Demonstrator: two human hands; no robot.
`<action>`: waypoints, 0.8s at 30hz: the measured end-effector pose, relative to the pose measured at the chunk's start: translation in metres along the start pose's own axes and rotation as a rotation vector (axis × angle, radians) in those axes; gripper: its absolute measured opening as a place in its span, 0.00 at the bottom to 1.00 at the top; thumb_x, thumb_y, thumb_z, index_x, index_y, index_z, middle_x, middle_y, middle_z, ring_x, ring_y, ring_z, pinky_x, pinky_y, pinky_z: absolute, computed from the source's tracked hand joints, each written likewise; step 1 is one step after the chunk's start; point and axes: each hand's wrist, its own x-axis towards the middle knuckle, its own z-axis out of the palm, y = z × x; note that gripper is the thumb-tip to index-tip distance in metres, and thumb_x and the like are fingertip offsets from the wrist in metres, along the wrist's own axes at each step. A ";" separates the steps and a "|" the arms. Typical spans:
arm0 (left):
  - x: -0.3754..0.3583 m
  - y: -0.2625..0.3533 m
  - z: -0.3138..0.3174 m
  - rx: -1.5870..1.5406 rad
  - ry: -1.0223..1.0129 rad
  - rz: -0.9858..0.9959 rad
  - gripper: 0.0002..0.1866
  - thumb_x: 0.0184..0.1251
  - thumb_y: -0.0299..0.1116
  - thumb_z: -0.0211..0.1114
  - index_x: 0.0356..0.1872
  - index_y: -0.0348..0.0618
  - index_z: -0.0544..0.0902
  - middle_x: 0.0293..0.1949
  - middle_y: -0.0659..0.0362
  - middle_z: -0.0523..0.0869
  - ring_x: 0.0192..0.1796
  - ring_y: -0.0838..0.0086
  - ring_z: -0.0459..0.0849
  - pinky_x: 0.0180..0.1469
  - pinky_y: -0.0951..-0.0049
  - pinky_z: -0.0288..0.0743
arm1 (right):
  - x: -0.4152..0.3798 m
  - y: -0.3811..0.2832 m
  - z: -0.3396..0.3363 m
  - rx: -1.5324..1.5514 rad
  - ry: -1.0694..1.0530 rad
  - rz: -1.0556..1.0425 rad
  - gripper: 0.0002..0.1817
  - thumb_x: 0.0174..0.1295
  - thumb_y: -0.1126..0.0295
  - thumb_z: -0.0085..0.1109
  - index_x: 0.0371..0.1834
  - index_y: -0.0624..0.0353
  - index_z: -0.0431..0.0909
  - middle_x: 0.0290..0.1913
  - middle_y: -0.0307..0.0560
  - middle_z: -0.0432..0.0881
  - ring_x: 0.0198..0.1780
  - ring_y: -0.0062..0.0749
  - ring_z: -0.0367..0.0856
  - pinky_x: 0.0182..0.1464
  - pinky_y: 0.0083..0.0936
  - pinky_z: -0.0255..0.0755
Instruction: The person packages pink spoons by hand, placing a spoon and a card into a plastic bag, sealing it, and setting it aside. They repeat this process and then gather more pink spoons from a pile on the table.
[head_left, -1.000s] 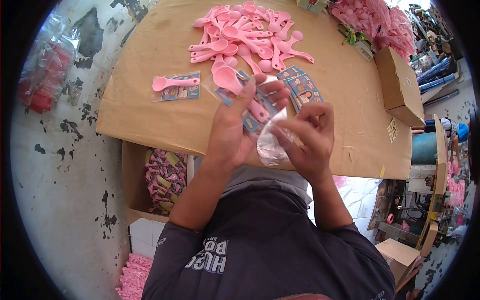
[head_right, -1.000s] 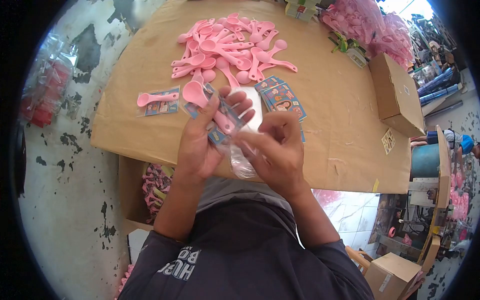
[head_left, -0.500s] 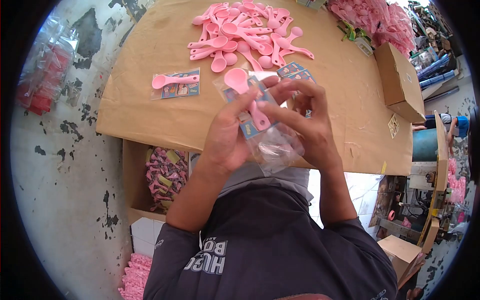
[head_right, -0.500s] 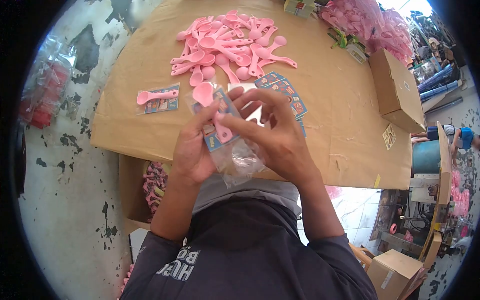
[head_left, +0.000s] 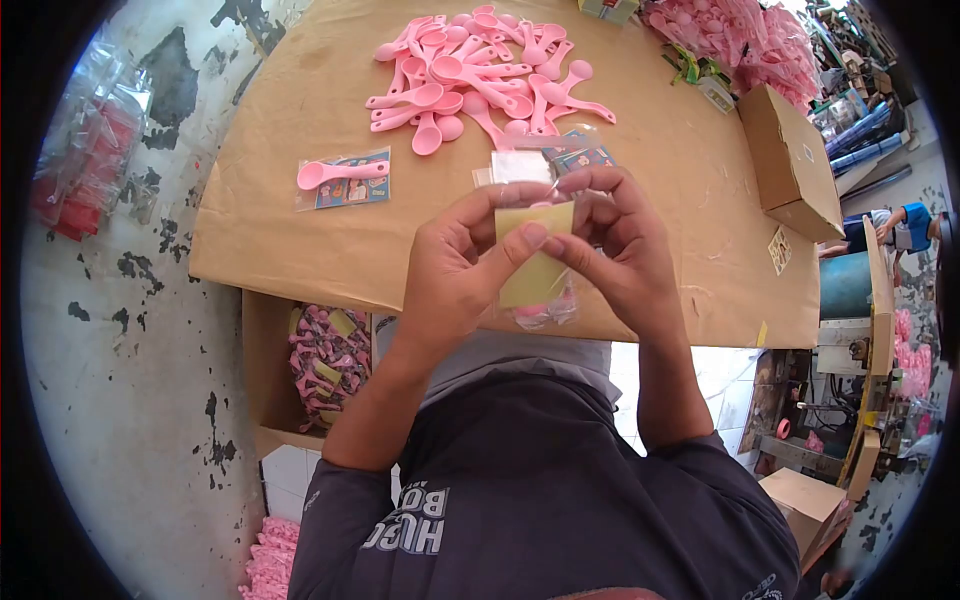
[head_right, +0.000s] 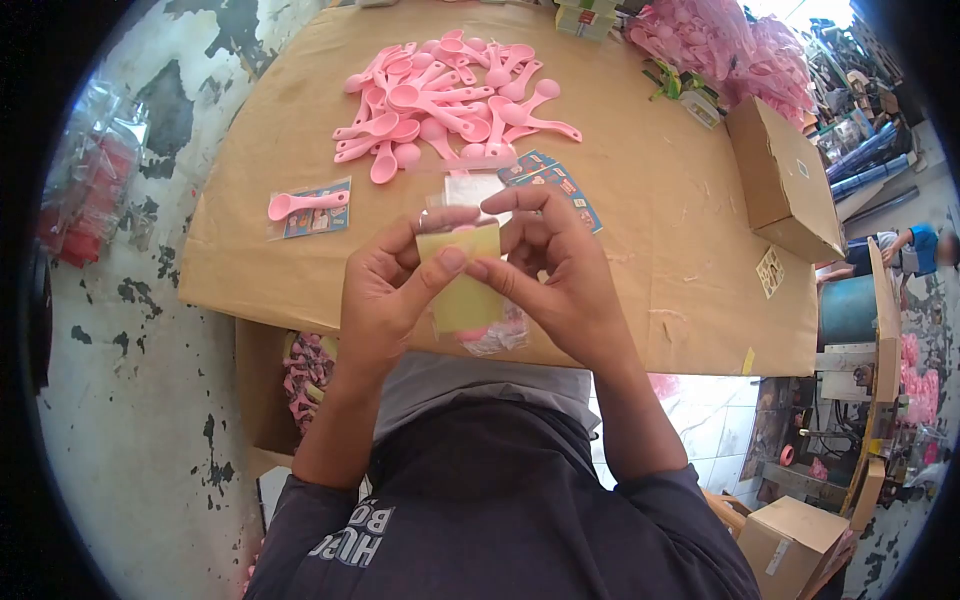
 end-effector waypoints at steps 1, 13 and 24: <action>0.000 -0.004 -0.004 0.001 0.000 0.002 0.21 0.75 0.27 0.67 0.65 0.32 0.79 0.47 0.56 0.90 0.48 0.82 0.86 0.49 0.82 0.79 | -0.001 0.002 0.001 0.000 -0.001 -0.002 0.21 0.65 0.77 0.71 0.60 0.59 0.75 0.37 0.36 0.80 0.31 0.10 0.72 0.34 0.12 0.66; -0.014 0.001 0.018 0.254 0.101 -0.011 0.30 0.74 0.20 0.64 0.76 0.39 0.70 0.36 0.60 0.90 0.36 0.87 0.83 0.38 0.83 0.76 | 0.016 -0.004 0.005 -0.850 0.381 -0.750 0.17 0.54 0.78 0.75 0.48 0.56 0.87 0.47 0.43 0.83 0.36 0.28 0.78 0.34 0.25 0.73; -0.019 -0.003 0.021 0.636 0.073 0.155 0.34 0.70 0.25 0.66 0.77 0.44 0.70 0.20 0.58 0.70 0.21 0.78 0.66 0.26 0.72 0.66 | 0.022 0.000 0.011 -0.986 0.415 -0.831 0.13 0.50 0.80 0.72 0.41 0.58 0.86 0.45 0.41 0.84 0.42 0.38 0.80 0.41 0.33 0.75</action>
